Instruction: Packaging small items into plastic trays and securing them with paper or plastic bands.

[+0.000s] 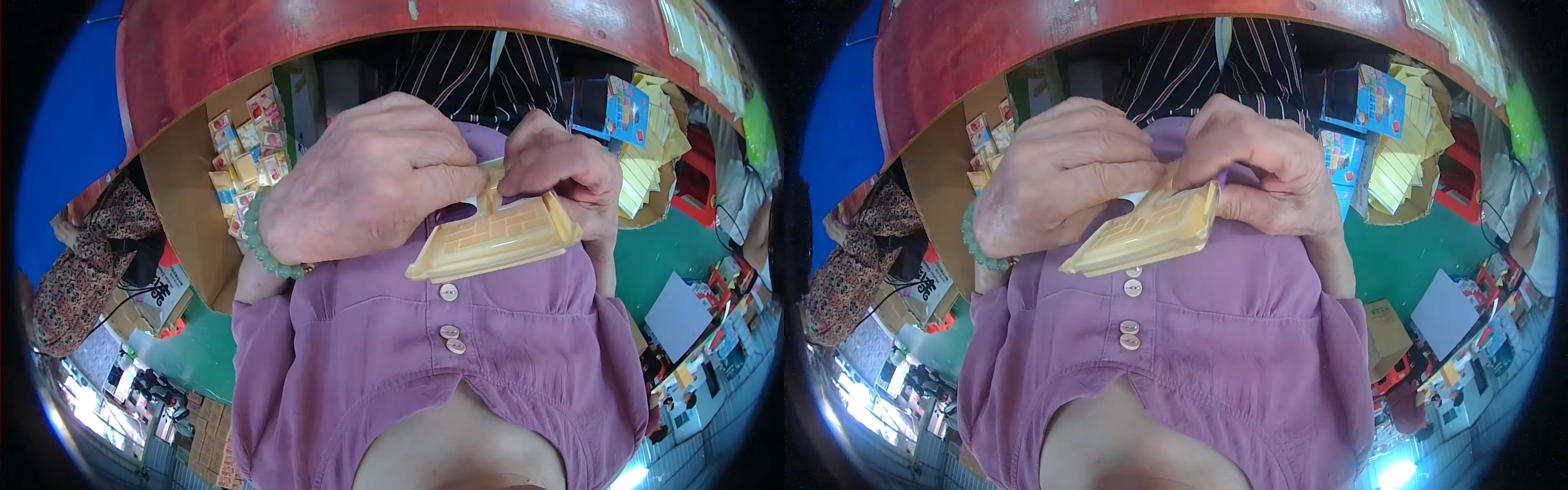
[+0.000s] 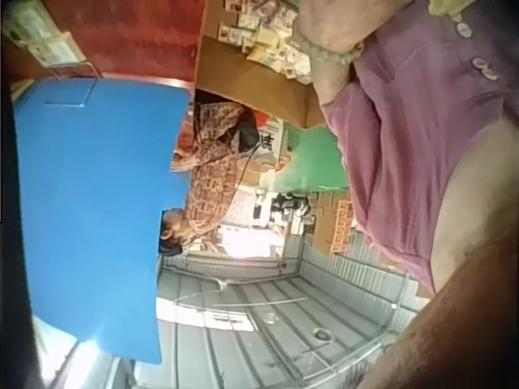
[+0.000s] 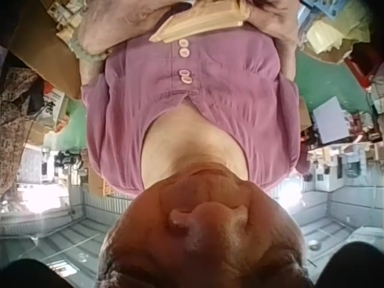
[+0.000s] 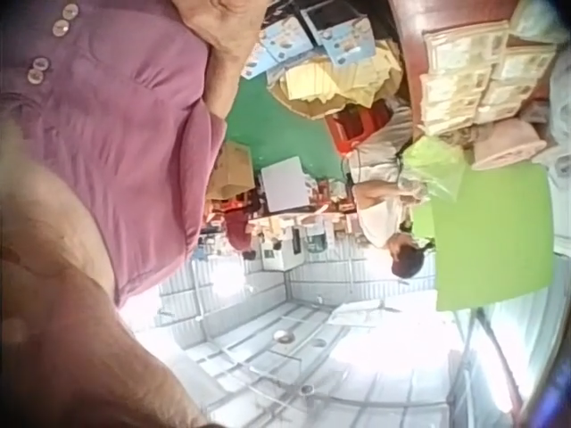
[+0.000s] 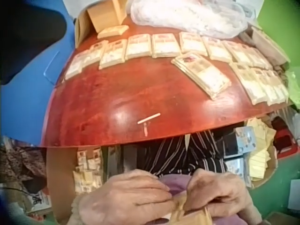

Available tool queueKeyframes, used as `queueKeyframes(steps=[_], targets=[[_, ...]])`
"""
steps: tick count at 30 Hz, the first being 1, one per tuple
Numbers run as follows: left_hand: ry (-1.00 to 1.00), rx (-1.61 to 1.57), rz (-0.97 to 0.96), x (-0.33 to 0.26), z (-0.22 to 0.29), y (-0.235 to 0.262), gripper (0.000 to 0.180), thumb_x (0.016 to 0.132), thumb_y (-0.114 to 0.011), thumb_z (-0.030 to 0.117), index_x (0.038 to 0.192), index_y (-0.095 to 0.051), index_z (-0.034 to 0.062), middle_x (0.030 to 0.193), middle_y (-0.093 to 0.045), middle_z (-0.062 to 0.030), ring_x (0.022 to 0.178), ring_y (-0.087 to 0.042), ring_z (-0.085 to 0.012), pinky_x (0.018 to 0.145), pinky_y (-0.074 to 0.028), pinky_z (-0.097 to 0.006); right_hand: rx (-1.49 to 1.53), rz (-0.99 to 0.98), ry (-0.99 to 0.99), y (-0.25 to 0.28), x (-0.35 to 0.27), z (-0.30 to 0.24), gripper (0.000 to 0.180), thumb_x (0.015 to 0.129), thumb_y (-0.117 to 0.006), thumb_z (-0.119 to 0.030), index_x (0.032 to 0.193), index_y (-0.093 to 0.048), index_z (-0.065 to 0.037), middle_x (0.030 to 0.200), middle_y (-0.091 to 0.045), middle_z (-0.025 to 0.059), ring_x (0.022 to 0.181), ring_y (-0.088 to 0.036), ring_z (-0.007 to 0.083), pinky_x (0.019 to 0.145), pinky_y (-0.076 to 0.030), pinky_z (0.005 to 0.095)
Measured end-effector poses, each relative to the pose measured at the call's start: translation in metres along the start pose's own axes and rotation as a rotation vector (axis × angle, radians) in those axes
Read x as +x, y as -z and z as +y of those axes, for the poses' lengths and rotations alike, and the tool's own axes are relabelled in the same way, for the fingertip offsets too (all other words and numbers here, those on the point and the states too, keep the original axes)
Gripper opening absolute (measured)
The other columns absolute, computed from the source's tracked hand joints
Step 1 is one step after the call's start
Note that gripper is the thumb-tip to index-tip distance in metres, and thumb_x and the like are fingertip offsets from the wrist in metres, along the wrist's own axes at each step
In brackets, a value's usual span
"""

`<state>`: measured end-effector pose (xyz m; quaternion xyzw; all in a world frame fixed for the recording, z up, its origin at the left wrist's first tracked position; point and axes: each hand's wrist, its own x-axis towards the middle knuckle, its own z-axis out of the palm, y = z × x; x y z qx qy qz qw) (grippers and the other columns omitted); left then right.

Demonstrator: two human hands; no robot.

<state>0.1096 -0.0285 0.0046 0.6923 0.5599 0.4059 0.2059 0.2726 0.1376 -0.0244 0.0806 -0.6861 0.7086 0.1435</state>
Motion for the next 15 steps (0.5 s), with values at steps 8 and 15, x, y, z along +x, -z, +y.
queueKeyframes(steps=[8,15], targets=[[-0.004,0.009,0.045,0.004,-0.011,-0.012,0.022,0.061,-0.065,0.005,0.083,-0.065,0.0019,0.078,-0.063,-0.0076,0.077,-0.062,-0.0246,0.072,-0.049,-0.035,-0.162,-0.134,0.059,0.01,0.005,0.001,0.017,0.074,-0.069,-0.017,0.078,-0.066,0.0,0.08,-0.064,0.0102,0.073,-0.054,0.023,0.067,-0.042,0.0341],[-0.007,-0.046,-0.086,0.009,-0.006,-0.008,0.027,0.056,-0.067,0.005,0.082,-0.067,0.0006,0.081,-0.065,-0.0095,0.079,-0.063,-0.027,0.073,-0.05,-0.037,-0.056,-0.031,-0.049,0.0,-0.003,0.0,0.019,0.072,-0.073,-0.021,0.075,-0.069,-0.003,0.076,-0.055,0.004,0.074,-0.05,0.0212,0.067,-0.04,0.0333]])
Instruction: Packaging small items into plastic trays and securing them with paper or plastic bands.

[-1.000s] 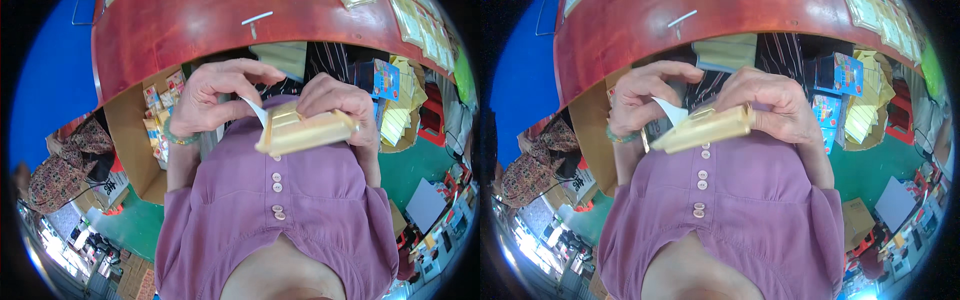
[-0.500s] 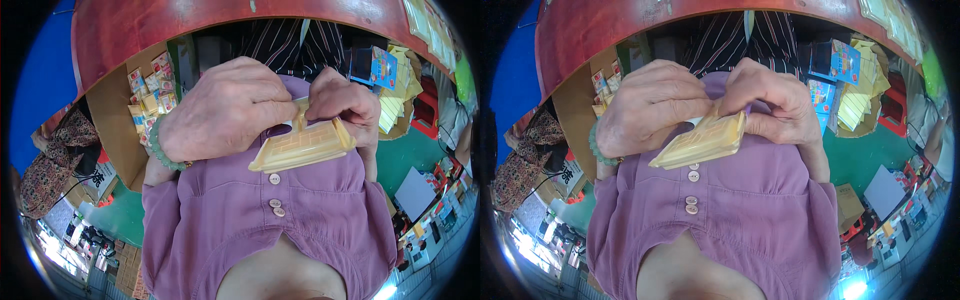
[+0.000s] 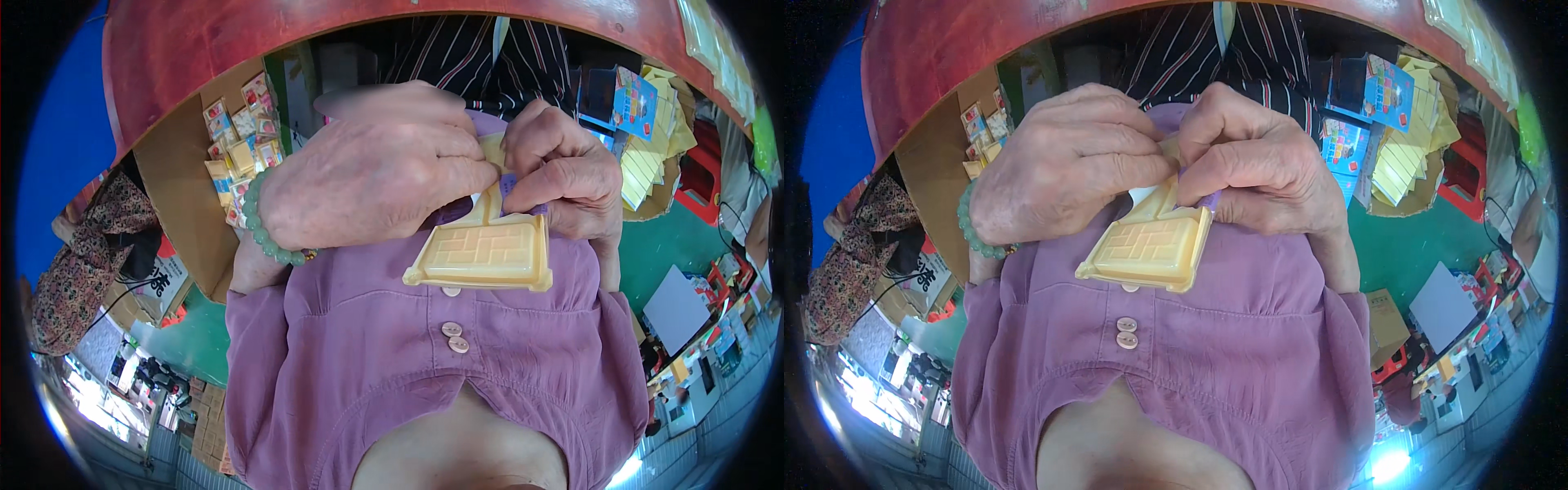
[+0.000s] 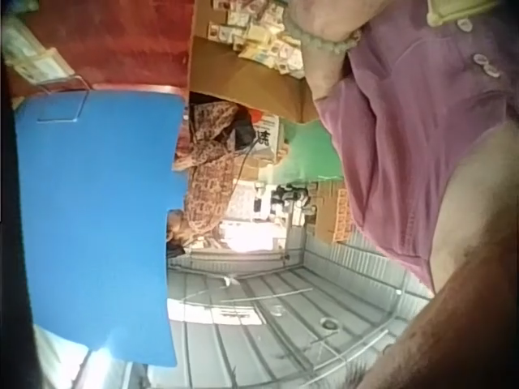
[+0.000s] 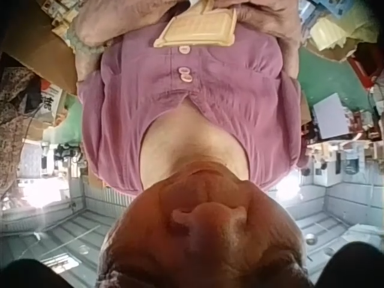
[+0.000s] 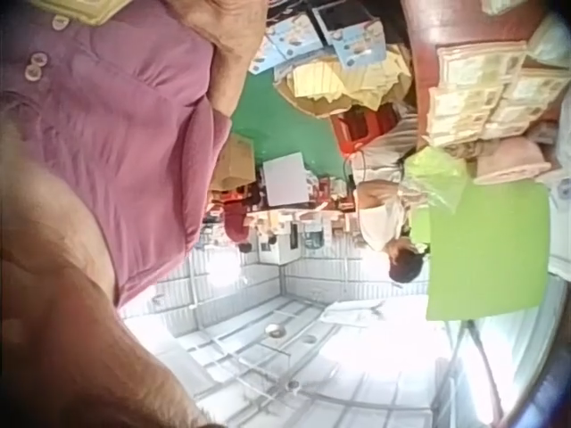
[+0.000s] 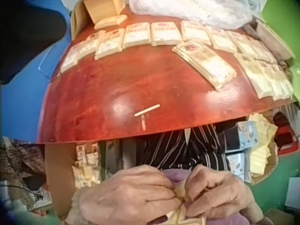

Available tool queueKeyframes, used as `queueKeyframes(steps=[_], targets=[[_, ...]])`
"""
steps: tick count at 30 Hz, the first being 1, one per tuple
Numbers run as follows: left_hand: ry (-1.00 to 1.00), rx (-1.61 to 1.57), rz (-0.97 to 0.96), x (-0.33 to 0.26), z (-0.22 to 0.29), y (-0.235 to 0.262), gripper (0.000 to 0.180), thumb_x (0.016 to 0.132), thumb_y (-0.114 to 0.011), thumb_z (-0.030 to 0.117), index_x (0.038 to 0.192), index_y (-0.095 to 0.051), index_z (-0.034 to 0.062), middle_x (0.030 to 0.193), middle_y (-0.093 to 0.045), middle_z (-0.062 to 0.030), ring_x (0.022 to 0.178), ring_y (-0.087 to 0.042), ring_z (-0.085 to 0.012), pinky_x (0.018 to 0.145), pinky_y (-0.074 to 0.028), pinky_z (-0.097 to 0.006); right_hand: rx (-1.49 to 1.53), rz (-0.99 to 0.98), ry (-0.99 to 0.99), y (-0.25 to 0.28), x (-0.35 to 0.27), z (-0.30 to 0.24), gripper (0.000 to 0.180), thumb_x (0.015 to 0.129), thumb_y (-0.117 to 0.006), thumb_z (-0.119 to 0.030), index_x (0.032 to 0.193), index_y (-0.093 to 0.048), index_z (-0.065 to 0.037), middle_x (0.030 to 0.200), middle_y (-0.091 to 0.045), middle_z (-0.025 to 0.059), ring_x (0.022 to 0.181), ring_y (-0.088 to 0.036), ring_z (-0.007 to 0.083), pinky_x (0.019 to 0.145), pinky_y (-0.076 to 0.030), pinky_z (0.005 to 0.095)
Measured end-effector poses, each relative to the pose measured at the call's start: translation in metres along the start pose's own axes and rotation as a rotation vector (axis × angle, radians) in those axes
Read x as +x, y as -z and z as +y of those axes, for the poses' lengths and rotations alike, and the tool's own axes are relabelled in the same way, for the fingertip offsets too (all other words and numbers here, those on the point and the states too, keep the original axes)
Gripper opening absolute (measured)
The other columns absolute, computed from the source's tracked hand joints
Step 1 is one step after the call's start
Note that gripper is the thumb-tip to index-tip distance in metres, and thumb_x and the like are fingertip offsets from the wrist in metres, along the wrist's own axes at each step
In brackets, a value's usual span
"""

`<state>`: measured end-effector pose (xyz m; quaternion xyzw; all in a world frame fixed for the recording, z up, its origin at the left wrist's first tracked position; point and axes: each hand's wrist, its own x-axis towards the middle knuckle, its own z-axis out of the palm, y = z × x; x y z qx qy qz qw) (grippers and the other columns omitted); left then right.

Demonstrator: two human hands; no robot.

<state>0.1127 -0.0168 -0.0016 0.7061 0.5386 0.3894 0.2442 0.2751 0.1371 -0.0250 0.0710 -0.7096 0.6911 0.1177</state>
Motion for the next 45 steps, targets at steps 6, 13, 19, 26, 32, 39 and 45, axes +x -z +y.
queueKeyframes(steps=[6,13,19,26,32,39,45], targets=[[0.028,0.041,-0.036,0.0,0.004,-0.011,0.027,0.056,-0.067,0.006,0.082,-0.067,0.0015,0.079,-0.065,-0.0084,0.078,-0.063,-0.0263,0.073,-0.05,-0.037,-0.064,-0.149,0.074,0.003,-0.001,0.009,0.02,0.069,-0.074,-0.022,0.075,-0.07,-0.003,0.077,-0.054,0.0039,0.075,-0.048,0.0219,0.068,-0.04,0.0359],[0.369,-0.056,0.171,-0.019,0.001,-0.003,0.021,0.078,-0.066,0.009,0.096,-0.065,-0.0017,0.09,-0.066,-0.0159,0.087,-0.064,-0.0303,0.078,-0.049,-0.037,-0.012,-0.111,0.107,0.002,-0.006,0.015,0.022,0.065,-0.076,-0.021,0.075,-0.07,-0.003,0.077,-0.055,0.0038,0.075,-0.05,0.0226,0.068,-0.041,0.037],[0.21,-0.344,0.11,-0.044,-0.002,0.005,0.043,0.077,-0.069,0.021,0.109,-0.061,-0.006,0.111,-0.061,-0.0224,0.105,-0.058,-0.0378,0.09,-0.044,-0.044,-0.038,-0.014,0.165,0.007,-0.005,0.014,0.02,0.066,-0.075,-0.018,0.079,-0.07,-0.004,0.079,-0.055,0.0042,0.076,-0.053,0.0211,0.069,-0.042,0.0338],[0.145,-0.292,0.147,-0.036,-0.006,-0.012,0.05,0.073,-0.071,0.018,0.116,-0.058,-0.0045,0.121,-0.057,-0.0252,0.119,-0.048,-0.0439,0.099,-0.038,-0.051,-0.086,0.152,0.265,0.009,0.001,0.016,0.022,0.063,-0.075,-0.015,0.079,-0.069,-0.002,0.081,-0.055,0.0061,0.077,-0.052,0.0231,0.068,-0.043,0.0345],[0.02,-0.195,0.262,-0.019,-0.009,-0.017,0.039,0.075,-0.069,0.011,0.111,-0.061,-0.002,0.116,-0.06,-0.0226,0.111,-0.057,-0.0389,0.094,-0.046,-0.046,-0.156,0.119,0.27,0.012,0.009,0.008,0.023,0.063,-0.079,-0.018,0.074,-0.067,-0.001,0.077,-0.053,0.0054,0.076,-0.052,0.0229,0.065,-0.043,0.0356],[0.015,-0.075,0.25,-0.008,-0.007,-0.011,0.032,0.074,-0.07,0.013,0.103,-0.064,0.0,0.107,-0.065,-0.0197,0.107,-0.061,-0.0335,0.093,-0.046,-0.047,-0.151,0.095,0.348,0.009,0.016,0.009,0.023,0.064,-0.078,-0.017,0.074,-0.066,0.0,0.077,-0.054,0.0053,0.076,-0.053,0.0229,0.063,-0.043,0.0351],[0.052,-0.088,0.236,-0.003,-0.002,-0.015,0.034,0.072,-0.065,0.003,0.106,-0.064,-0.0003,0.111,-0.064,-0.0149,0.112,-0.058,-0.0303,0.094,-0.046,-0.044,-0.095,0.167,0.319,0.008,0.009,0.016,0.018,0.063,-0.073,-0.01,0.077,-0.067,-0.001,0.08,-0.056,0.0074,0.076,-0.054,0.0244,0.067,-0.044,0.0337]])
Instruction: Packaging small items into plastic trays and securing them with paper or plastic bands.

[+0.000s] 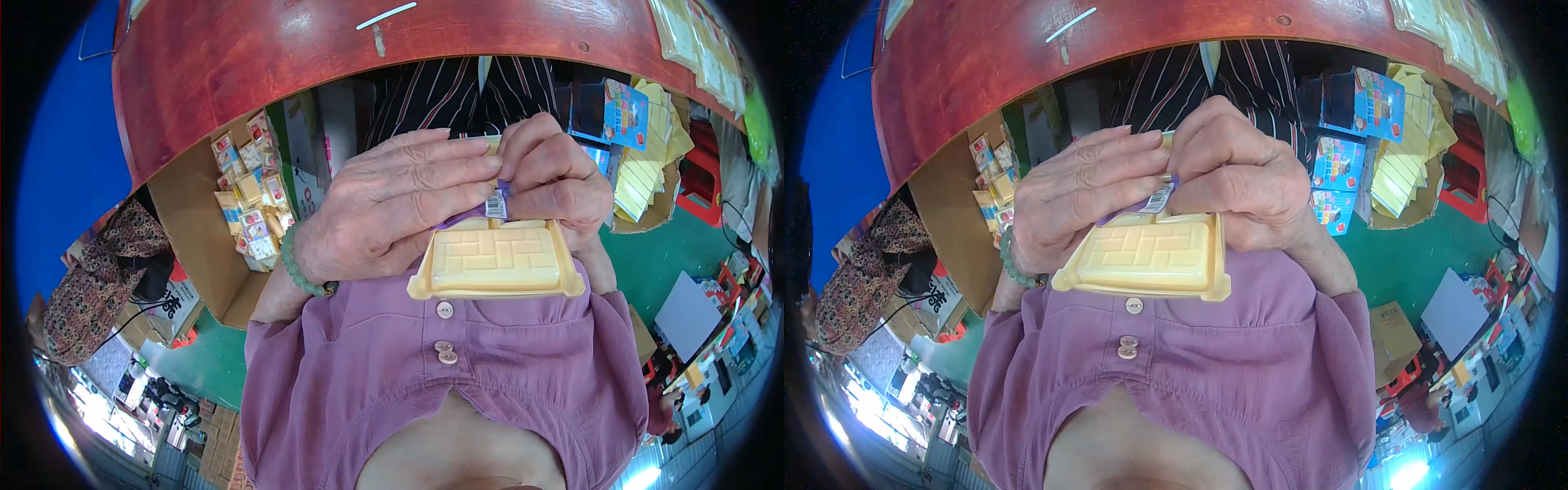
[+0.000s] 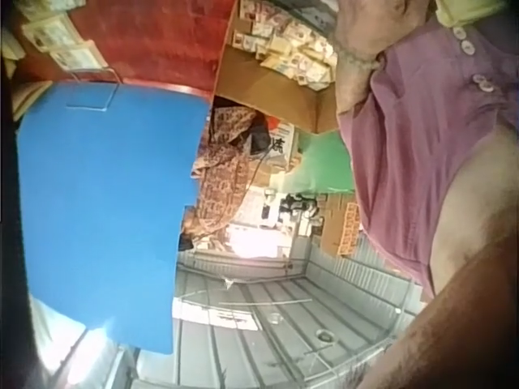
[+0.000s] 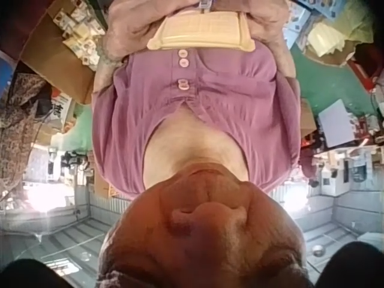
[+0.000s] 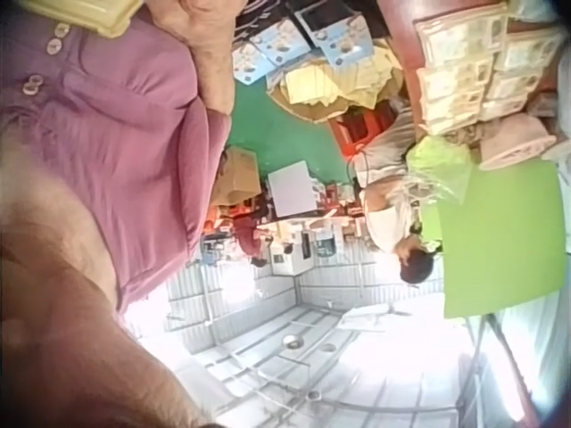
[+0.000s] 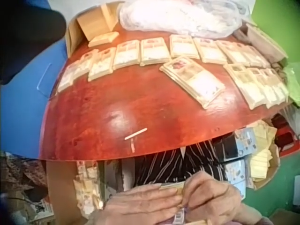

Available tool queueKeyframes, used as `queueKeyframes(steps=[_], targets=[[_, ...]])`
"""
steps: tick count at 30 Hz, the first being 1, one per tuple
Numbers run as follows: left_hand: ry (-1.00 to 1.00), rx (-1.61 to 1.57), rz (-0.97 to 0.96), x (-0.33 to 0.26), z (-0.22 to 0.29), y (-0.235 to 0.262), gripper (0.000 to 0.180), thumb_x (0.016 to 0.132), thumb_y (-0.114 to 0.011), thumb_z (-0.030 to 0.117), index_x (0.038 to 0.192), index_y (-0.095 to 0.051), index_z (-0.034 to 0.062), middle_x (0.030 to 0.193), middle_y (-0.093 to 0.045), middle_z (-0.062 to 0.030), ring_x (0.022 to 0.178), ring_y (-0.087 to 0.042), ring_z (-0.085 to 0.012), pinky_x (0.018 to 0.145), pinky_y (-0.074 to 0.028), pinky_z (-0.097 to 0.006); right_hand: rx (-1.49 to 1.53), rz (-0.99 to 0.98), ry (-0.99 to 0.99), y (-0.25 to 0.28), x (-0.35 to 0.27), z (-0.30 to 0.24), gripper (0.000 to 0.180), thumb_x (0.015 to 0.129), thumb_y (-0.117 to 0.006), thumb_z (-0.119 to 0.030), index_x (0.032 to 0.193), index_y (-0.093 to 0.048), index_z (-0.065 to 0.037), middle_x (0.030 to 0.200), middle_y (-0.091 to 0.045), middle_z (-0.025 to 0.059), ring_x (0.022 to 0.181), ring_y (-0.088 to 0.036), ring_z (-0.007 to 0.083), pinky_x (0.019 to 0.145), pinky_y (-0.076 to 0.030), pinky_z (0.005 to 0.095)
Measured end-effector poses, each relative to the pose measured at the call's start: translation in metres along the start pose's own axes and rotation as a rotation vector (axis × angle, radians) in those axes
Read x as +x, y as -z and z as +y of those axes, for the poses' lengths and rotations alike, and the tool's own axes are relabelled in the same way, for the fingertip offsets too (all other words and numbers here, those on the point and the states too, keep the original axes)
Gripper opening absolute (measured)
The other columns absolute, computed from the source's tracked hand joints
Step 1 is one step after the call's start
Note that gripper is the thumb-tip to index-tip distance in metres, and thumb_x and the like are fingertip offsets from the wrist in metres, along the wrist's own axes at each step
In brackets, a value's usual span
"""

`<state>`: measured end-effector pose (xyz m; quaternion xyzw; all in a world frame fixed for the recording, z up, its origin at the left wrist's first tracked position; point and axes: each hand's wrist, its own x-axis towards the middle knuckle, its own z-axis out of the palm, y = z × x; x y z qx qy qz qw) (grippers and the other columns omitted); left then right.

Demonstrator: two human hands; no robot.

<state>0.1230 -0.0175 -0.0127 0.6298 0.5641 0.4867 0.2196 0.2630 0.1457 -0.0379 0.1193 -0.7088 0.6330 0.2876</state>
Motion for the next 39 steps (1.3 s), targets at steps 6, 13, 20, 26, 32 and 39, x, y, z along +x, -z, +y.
queueKeyframes(steps=[6,13,20,26,32,39], targets=[[0.001,-0.014,0.049,0.004,-0.002,-0.006,0.034,0.072,-0.069,0.009,0.103,-0.062,-0.0029,0.117,-0.059,-0.0203,0.11,-0.058,-0.0322,0.092,-0.047,-0.043,-0.069,0.114,-0.041,-0.006,0.001,-0.003,0.02,0.064,-0.077,-0.013,0.077,-0.064,-0.003,0.084,-0.058,0.0083,0.079,-0.055,0.0241,0.069,-0.044,0.0317],[0.029,0.057,0.102,0.004,-0.001,-0.009,0.034,0.071,-0.07,0.01,0.099,-0.058,-0.0032,0.12,-0.056,-0.0233,0.109,-0.058,-0.0331,0.09,-0.047,-0.043,-0.104,0.01,-0.08,-0.003,0.003,-0.003,0.024,0.07,-0.075,-0.017,0.078,-0.055,-0.005,0.084,-0.063,0.012,0.076,-0.056,0.0226,0.068,-0.045,0.0334],[0.109,0.037,0.075,-0.001,-0.002,-0.01,0.044,0.068,-0.074,0.013,0.109,-0.061,0.0014,0.118,-0.058,-0.0194,0.104,-0.061,-0.0319,0.086,-0.049,-0.039,0.082,0.205,-0.2,-0.011,0.0,-0.006,0.028,0.071,-0.076,-0.014,0.089,-0.06,-0.001,0.083,-0.062,0.0113,0.076,-0.058,0.0217,0.065,-0.044,0.0307],[0.248,-0.122,0.241,-0.006,-0.002,-0.011,0.036,0.071,-0.068,0.001,0.107,-0.063,0.0015,0.098,-0.065,-0.0123,0.089,-0.064,-0.0262,0.075,-0.052,-0.034,-0.108,0.058,-0.245,0.0,-0.004,0.001,0.025,0.07,-0.072,-0.009,0.09,-0.066,0.003,0.082,-0.061,0.0129,0.075,-0.056,0.0219,0.067,-0.043,0.033],[0.207,-0.158,0.408,-0.022,-0.007,-0.017,0.026,0.073,-0.066,-0.003,0.098,-0.065,0.0005,0.092,-0.067,-0.0117,0.083,-0.065,-0.0244,0.071,-0.052,-0.032,-0.156,0.058,-0.361,-0.018,0.013,-0.007,0.017,0.07,-0.071,-0.001,0.086,-0.065,0.002,0.082,-0.062,0.0125,0.078,-0.06,0.0206,0.067,-0.045,0.0301],[0.385,-0.025,0.618,-0.069,-0.005,0.007,0.009,0.078,-0.068,0.001,0.087,-0.067,0.0007,0.081,-0.067,-0.0066,0.073,-0.064,-0.0145,0.063,-0.049,-0.027,-0.121,-0.306,-0.466,-0.042,0.045,0.009,0.049,0.066,-0.078,-0.01,0.11,-0.06,0.001,0.101,-0.061,0.0129,0.091,-0.06,0.0238,0.077,-0.047,0.0314]])
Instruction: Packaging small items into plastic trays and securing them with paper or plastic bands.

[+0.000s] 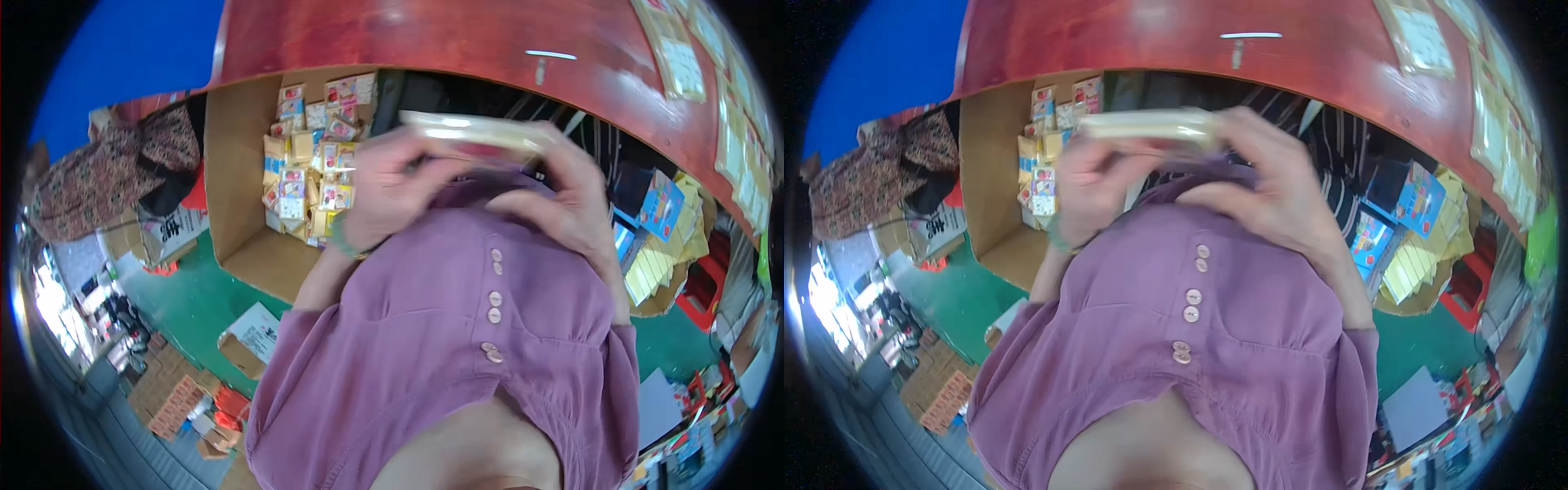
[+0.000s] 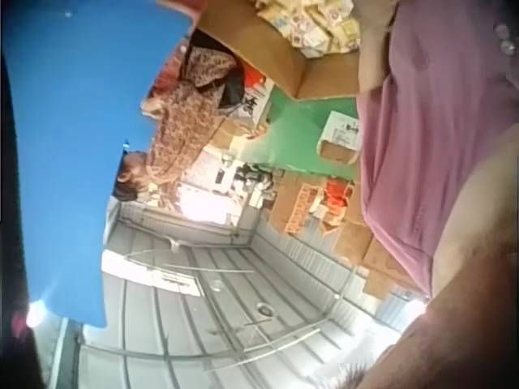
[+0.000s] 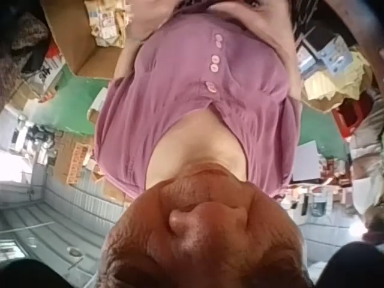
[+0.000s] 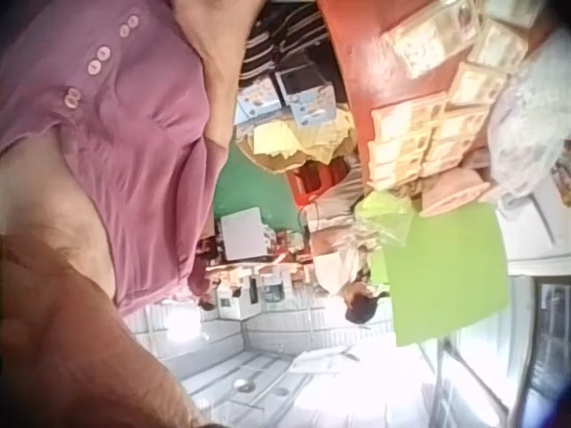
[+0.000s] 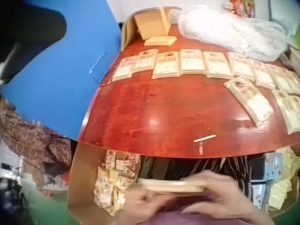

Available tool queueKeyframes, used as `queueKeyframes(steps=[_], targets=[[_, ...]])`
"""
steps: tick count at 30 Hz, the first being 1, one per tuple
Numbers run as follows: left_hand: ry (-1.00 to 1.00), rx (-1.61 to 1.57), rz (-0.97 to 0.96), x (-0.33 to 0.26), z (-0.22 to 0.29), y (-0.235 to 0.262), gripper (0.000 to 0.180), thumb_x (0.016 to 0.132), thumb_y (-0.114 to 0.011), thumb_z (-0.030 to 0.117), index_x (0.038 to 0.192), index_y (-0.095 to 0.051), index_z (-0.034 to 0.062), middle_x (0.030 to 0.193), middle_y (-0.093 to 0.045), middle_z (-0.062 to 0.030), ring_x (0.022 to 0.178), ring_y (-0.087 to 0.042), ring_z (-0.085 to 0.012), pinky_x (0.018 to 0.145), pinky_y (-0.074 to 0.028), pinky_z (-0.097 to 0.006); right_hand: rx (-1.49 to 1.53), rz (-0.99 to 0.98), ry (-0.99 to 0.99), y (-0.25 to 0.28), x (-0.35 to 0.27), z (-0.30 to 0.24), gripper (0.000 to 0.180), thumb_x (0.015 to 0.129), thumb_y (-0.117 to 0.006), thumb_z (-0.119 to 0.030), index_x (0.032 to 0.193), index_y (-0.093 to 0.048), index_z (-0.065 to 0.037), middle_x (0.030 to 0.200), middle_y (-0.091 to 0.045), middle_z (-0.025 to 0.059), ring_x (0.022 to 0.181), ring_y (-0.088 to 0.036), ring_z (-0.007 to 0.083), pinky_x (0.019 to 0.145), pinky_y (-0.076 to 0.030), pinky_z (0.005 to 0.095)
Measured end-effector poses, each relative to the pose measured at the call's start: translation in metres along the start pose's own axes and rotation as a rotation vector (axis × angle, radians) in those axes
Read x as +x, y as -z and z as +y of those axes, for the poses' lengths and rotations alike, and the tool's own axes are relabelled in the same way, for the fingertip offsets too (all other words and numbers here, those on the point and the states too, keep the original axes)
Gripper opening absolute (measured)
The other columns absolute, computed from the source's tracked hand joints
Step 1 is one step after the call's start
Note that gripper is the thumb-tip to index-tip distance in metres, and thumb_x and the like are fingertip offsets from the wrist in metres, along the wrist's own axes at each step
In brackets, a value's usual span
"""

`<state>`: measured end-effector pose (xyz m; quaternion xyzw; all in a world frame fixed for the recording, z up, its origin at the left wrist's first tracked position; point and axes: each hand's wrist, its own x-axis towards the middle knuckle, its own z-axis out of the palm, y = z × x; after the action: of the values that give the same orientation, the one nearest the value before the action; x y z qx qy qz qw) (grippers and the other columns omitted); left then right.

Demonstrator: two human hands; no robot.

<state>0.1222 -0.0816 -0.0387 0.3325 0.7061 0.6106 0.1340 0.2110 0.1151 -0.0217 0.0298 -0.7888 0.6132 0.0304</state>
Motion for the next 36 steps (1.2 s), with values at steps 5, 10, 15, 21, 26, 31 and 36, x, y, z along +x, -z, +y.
queueKeyframes(steps=[5,10,15,21,26,31,36], targets=[[0.434,-0.112,0.529,-0.045,-0.023,0.088,0.019,0.086,-0.057,-0.002,0.104,-0.062,-0.0063,0.094,-0.066,-0.0081,0.082,-0.06,-0.0103,0.075,-0.048,-0.023,-0.094,-0.04,-0.034,-0.007,-0.005,0.024,0.065,0.069,-0.076,-0.012,0.127,-0.05,-0.001,0.12,-0.056,0.015,0.11,-0.054,0.0302,0.094,-0.043,0.0356],[0.639,-0.1,0.641,-0.084,-0.056,0.169,0.023,0.088,-0.06,0.005,0.106,-0.059,-0.0091,0.103,-0.065,-0.0127,0.089,-0.063,-0.0158,0.08,-0.05,-0.025,-0.317,0.041,-0.27,0.008,-0.027,0.061,0.031,0.076,-0.07,-0.014,0.1,-0.063,0.004,0.094,-0.065,0.0157,0.085,-0.063,0.0287,0.076,-0.05,0.0343],[0.711,0.729,0.541,-0.119,-0.115,0.201,0.031,0.087,-0.064,0.012,0.109,-0.058,-0.0094,0.102,-0.065,-0.0134,0.091,-0.063,-0.0158,0.079,-0.05,-0.026,-0.396,0.513,-0.527,0.024,-0.04,0.084,0.029,0.074,-0.076,-0.019,0.073,-0.055,0.001,0.062,-0.05,0.0041,0.058,-0.044,0.0093,0.053,-0.038,0.026],[0.465,0.363,0.287,-0.027,-0.052,0.094,0.03,0.088,-0.062,0.011,0.111,-0.058,-0.0073,0.103,-0.065,-0.0135,0.094,-0.062,-0.0157,0.083,-0.047,-0.025,-0.677,0.747,-0.153,0.034,-0.025,0.153,0.041,0.073,-0.078,-0.027,0.094,-0.055,-0.002,0.077,-0.06,0.0079,0.06,-0.058,0.0216,0.059,-0.049,0.0353],[0.434,-0.062,-0.04,0.02,-0.048,-0.007,0.027,0.09,-0.061,0.014,0.108,-0.061,-0.0053,0.097,-0.067,-0.0112,0.087,-0.064,-0.0148,0.078,-0.05,-0.024,-0.881,0.546,-0.623,0.031,-0.025,0.147,0.036,0.079,-0.067,-0.032,0.104,-0.058,-0.007,0.08,-0.063,0.0146,0.072,-0.063,0.0334,0.062,-0.051,0.0422],[0.629,-0.363,-0.192,0.041,-0.068,-0.065,0.04,0.092,-0.058,0.029,0.114,-0.056,-0.0045,0.107,-0.062,-0.0139,0.09,-0.064,-0.0181,0.077,-0.052,-0.029,-1.101,0.366,-0.301,0.024,-0.036,0.136,0.029,0.071,-0.061,-0.008,0.1,-0.062,-0.008,0.085,-0.063,0.0119,0.078,-0.062,0.0302,0.071,-0.051,0.0411],[0.8,-0.478,-0.146,0.048,-0.082,-0.077,0.037,0.092,-0.059,0.029,0.112,-0.056,-0.0022,0.104,-0.061,-0.011,0.086,-0.063,-0.0168,0.075,-0.052,-0.029,-0.959,-0.013,-0.157,0.011,-0.052,0.129,0.022,0.068,-0.058,-0.005,0.09,-0.063,-0.006,0.091,-0.062,0.0093,0.088,-0.061,0.0277,0.085,-0.046,0.0381]])
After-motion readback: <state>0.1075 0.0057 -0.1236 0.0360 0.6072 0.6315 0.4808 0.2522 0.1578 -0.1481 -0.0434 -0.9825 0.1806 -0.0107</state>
